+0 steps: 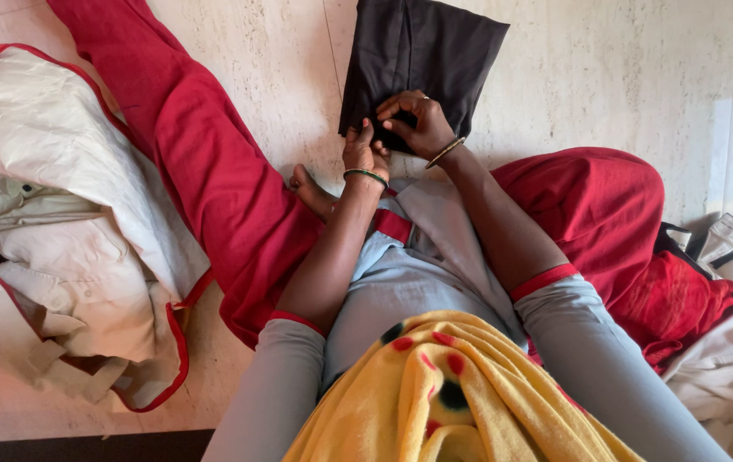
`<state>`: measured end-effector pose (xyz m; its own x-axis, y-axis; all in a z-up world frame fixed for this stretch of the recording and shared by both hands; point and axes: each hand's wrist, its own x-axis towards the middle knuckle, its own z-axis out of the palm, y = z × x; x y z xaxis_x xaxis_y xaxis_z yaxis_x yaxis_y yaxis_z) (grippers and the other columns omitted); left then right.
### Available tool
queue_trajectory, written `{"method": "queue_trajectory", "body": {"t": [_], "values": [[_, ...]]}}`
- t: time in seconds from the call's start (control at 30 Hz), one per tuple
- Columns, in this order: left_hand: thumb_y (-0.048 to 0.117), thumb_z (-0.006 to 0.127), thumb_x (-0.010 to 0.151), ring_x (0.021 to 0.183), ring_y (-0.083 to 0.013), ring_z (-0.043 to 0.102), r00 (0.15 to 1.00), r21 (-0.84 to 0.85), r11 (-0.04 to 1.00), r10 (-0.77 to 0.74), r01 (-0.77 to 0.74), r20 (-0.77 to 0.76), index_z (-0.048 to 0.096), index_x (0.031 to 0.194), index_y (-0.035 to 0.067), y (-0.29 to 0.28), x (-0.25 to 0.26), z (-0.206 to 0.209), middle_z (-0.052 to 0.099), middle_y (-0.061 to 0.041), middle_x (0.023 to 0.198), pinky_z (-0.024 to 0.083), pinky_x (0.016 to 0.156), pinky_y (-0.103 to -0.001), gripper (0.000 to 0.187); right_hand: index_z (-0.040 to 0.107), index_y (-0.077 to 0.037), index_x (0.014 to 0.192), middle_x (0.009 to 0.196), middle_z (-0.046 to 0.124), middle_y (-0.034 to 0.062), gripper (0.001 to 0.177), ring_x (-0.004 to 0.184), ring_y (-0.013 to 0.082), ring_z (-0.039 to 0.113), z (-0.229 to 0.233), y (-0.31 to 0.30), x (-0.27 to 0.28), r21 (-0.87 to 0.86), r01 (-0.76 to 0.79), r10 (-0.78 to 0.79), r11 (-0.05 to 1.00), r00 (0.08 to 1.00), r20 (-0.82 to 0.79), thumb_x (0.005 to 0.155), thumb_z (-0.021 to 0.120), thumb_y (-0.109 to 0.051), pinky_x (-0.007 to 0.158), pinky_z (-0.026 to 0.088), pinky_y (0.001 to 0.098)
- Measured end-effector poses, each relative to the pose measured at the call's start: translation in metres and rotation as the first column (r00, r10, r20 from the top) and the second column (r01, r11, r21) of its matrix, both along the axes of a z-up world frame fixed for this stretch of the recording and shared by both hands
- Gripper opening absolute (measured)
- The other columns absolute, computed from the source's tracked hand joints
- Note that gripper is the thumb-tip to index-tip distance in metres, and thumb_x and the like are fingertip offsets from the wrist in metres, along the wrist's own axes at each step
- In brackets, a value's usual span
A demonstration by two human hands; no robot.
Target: The person folds a black garment and places it into a bag, then spreads out a cream-colored sweatshirt on the floor and smoothes it out by hand.
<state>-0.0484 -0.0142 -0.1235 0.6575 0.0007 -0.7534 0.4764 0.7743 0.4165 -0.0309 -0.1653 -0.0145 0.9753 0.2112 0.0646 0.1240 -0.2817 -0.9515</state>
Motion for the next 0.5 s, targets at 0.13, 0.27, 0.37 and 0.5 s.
{"method": "queue_trajectory", "body": {"t": [0.13,0.27,0.37,0.5], "values": [[0.027,0.076,0.093,0.061,-0.0067,0.046,1.000,-0.053,0.998,-0.018,0.019,0.022,0.064,0.105,0.024,0.004,-0.003,-0.004,0.053,0.009,0.078,0.041,0.056,-0.026,0.018,0.075,-0.001,0.102,0.100,0.074,0.0113,0.013,0.097,0.0228,0.069,0.002,0.004,0.000,-0.105,0.077,-0.083,0.991,0.995,-0.049,0.089,0.080,0.002,0.086,0.053,0.0339],[0.026,0.076,0.091,0.060,-0.0063,0.046,0.998,-0.098,0.994,-0.044,0.048,0.040,0.066,0.108,0.026,0.009,-0.001,0.001,0.055,0.010,0.080,0.041,0.057,-0.026,0.020,0.072,-0.002,0.105,0.105,0.072,0.0086,0.020,0.098,0.0169,0.071,0.003,0.007,0.000,0.043,0.173,-0.170,0.984,0.983,-0.074,0.089,0.071,0.009,0.085,0.056,0.0292],[0.025,0.078,0.090,0.059,-0.0068,0.046,0.995,-0.133,0.988,-0.065,0.075,0.080,0.065,0.108,0.025,0.013,0.000,0.000,0.055,0.010,0.080,0.040,0.057,-0.026,0.022,0.075,-0.003,0.103,0.106,0.070,0.0086,0.022,0.096,0.0183,0.070,0.003,0.001,0.002,0.013,0.213,-0.212,0.977,0.977,-0.023,0.087,0.073,0.011,0.082,0.057,0.0291],[0.025,0.078,0.089,0.059,-0.0070,0.046,0.993,-0.142,0.986,-0.080,0.091,0.081,0.065,0.108,0.026,0.013,0.002,-0.003,0.054,0.010,0.077,0.041,0.057,-0.027,0.023,0.078,-0.005,0.103,0.109,0.068,0.0099,0.023,0.098,0.0209,0.068,0.003,0.000,0.003,-0.026,0.103,-0.100,0.994,0.991,0.093,0.085,0.078,0.010,0.082,0.057,0.0303]]}}
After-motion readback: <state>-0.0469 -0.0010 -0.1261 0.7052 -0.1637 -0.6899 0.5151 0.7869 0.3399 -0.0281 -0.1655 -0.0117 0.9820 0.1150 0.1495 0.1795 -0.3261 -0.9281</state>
